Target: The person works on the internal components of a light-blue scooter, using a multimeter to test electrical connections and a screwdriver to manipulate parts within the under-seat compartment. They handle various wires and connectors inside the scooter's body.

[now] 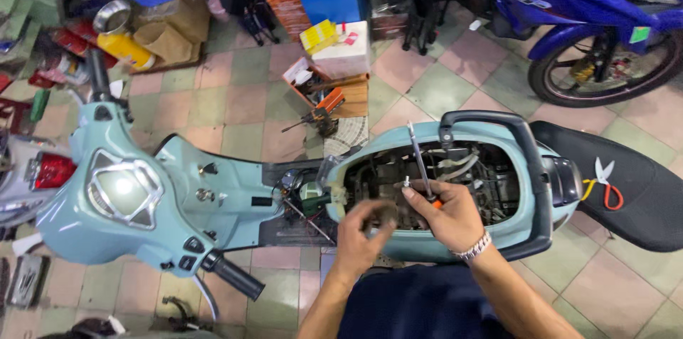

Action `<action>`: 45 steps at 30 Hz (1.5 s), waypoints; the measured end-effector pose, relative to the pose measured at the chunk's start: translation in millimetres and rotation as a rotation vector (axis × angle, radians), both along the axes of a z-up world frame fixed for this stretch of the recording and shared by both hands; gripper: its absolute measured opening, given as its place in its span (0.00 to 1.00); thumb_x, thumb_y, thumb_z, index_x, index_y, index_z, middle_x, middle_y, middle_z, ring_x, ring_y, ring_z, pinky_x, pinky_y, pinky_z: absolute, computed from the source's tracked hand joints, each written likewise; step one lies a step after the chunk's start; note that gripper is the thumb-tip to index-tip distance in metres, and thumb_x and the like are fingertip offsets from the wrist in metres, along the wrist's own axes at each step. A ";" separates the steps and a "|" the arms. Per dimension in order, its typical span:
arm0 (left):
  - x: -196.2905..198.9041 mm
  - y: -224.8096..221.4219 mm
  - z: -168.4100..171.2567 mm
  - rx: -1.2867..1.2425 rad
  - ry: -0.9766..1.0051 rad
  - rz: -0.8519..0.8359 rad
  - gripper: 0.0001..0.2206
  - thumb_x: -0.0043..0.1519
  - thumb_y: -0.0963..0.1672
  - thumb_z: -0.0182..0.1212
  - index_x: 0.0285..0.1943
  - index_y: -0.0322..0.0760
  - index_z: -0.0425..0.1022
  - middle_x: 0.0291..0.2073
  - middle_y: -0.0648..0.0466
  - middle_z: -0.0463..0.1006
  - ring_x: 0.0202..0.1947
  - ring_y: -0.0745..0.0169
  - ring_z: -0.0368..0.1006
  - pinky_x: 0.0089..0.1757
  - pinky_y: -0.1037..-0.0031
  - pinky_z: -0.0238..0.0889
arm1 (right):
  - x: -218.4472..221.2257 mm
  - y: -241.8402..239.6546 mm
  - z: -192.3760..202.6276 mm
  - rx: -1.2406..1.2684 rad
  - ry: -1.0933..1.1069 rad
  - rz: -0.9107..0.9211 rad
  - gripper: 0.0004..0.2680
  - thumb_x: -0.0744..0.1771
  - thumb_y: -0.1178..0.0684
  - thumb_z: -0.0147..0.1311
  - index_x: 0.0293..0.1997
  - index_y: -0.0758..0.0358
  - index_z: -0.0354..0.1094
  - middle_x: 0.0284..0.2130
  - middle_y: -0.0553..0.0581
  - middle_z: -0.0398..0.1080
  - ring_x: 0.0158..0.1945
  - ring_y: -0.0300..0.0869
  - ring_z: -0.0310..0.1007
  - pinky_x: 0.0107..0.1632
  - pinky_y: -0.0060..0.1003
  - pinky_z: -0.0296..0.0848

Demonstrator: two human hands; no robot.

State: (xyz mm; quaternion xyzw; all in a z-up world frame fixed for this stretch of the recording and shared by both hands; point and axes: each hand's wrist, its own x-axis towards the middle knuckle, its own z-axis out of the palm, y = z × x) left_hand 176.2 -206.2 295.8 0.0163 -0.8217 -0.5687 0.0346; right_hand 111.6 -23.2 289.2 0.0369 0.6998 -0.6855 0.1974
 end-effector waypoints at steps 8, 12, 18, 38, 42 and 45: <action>-8.0 -19.4 57.4 0.115 0.148 0.032 0.14 0.59 0.45 0.70 0.50 0.35 0.82 0.40 0.53 0.79 0.42 0.65 0.76 0.45 0.75 0.69 | 3.6 -14.4 59.7 0.369 0.635 0.262 0.09 0.63 0.52 0.64 0.40 0.66 0.78 0.25 0.61 0.78 0.22 0.38 0.75 0.28 0.33 0.72; -5.2 -9.6 63.9 0.065 0.228 0.069 0.11 0.60 0.43 0.71 0.48 0.33 0.83 0.41 0.51 0.81 0.43 0.62 0.78 0.46 0.74 0.70 | -8.0 -7.7 80.2 0.387 0.581 0.394 0.08 0.62 0.52 0.65 0.40 0.63 0.79 0.21 0.61 0.75 0.16 0.42 0.70 0.24 0.36 0.69; -1.6 14.0 75.4 0.040 0.230 0.112 0.09 0.61 0.42 0.69 0.47 0.32 0.82 0.40 0.50 0.82 0.42 0.59 0.78 0.45 0.73 0.71 | -22.1 18.9 95.6 0.302 0.569 0.477 0.07 0.62 0.52 0.64 0.39 0.61 0.78 0.15 0.56 0.71 0.16 0.39 0.68 0.24 0.35 0.68; 103.5 32.9 -90.6 0.910 -0.043 0.665 0.07 0.60 0.41 0.56 0.41 0.29 0.74 0.30 0.51 0.75 0.21 0.75 0.58 0.25 0.80 0.48 | -29.3 16.1 -48.4 -0.121 -0.179 0.672 0.07 0.67 0.55 0.59 0.43 0.70 0.73 0.21 0.54 0.73 0.19 0.33 0.68 0.22 0.29 0.66; 127.1 53.3 -105.8 0.698 -0.178 0.666 0.11 0.58 0.42 0.59 0.46 0.28 0.77 0.36 0.49 0.79 0.31 0.69 0.68 0.34 0.77 0.60 | 0.7 -5.1 -87.6 -0.222 -0.455 0.736 0.06 0.67 0.55 0.57 0.41 0.69 0.71 0.20 0.57 0.73 0.16 0.37 0.66 0.19 0.31 0.65; 128.2 58.2 -89.7 0.223 -0.406 0.525 0.14 0.62 0.46 0.64 0.48 0.30 0.79 0.35 0.47 0.81 0.37 0.59 0.75 0.41 0.69 0.69 | 11.1 -24.0 -101.8 -0.242 -0.579 0.722 0.06 0.67 0.55 0.56 0.41 0.68 0.70 0.21 0.57 0.73 0.16 0.37 0.66 0.18 0.32 0.65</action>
